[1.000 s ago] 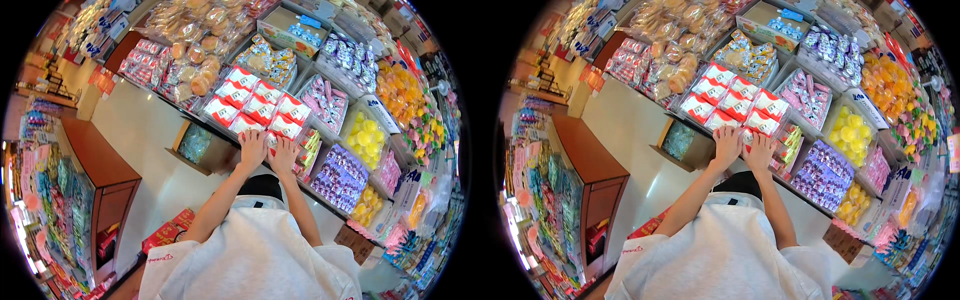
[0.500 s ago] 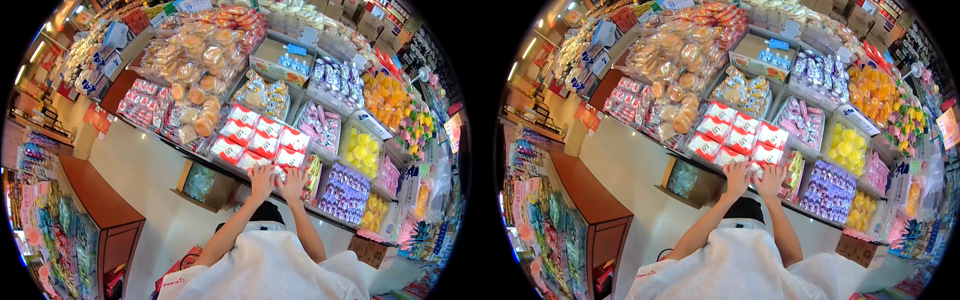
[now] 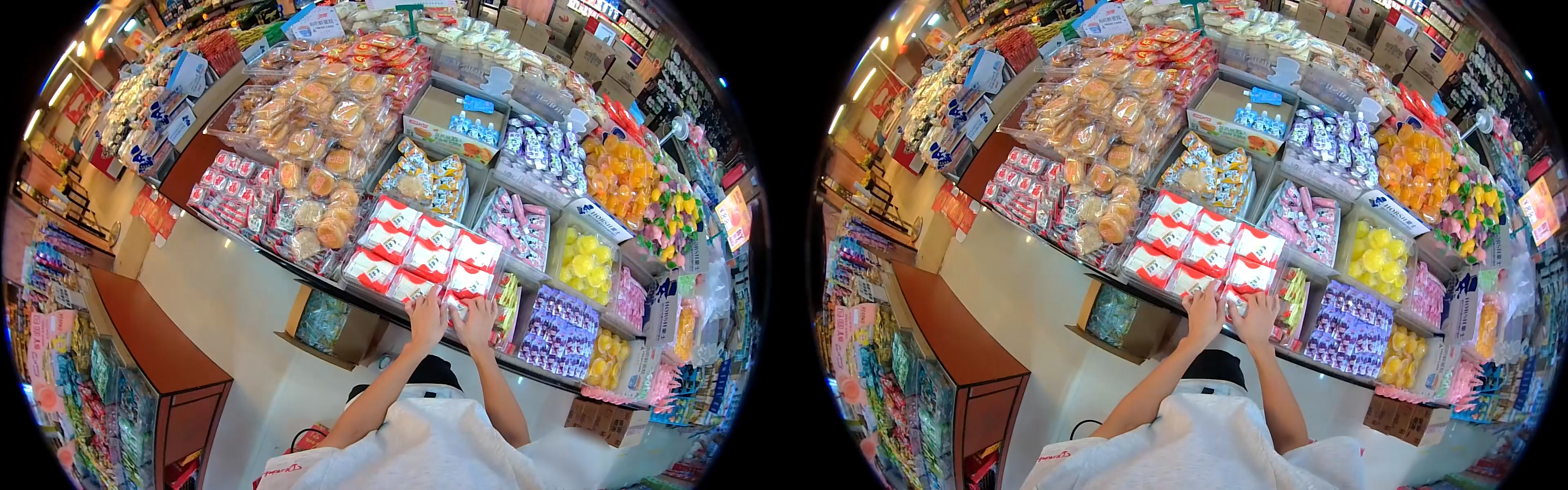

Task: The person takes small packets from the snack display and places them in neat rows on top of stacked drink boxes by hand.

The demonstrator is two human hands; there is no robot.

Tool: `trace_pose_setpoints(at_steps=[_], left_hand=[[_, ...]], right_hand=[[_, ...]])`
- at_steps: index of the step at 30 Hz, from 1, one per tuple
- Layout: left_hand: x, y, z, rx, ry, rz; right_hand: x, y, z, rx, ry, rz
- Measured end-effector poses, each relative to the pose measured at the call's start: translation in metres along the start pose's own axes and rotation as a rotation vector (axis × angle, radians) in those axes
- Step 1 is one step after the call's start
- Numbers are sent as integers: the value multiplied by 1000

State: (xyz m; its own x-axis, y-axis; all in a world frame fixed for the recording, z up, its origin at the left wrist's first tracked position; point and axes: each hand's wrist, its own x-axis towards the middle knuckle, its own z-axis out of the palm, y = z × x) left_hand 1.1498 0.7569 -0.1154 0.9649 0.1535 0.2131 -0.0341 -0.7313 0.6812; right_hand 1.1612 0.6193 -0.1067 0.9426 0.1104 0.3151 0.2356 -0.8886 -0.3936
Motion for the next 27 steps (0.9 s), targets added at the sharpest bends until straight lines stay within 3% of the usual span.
trace_pose_setpoints(at_steps=[8,12,23,27], left_hand=[[0,2,-8,-55,-43,-52],[-2,-4,1,-232,119,-23],[-6,-10,5,-362,140,-87],[-8,-13,7,-393,146,-130]], right_hand=[[0,4,2,73,15,-9],[-1,3,1,89,21,-16],[-3,6,4,108,63,-52],[-2,6,-3,162,-40,-27]])
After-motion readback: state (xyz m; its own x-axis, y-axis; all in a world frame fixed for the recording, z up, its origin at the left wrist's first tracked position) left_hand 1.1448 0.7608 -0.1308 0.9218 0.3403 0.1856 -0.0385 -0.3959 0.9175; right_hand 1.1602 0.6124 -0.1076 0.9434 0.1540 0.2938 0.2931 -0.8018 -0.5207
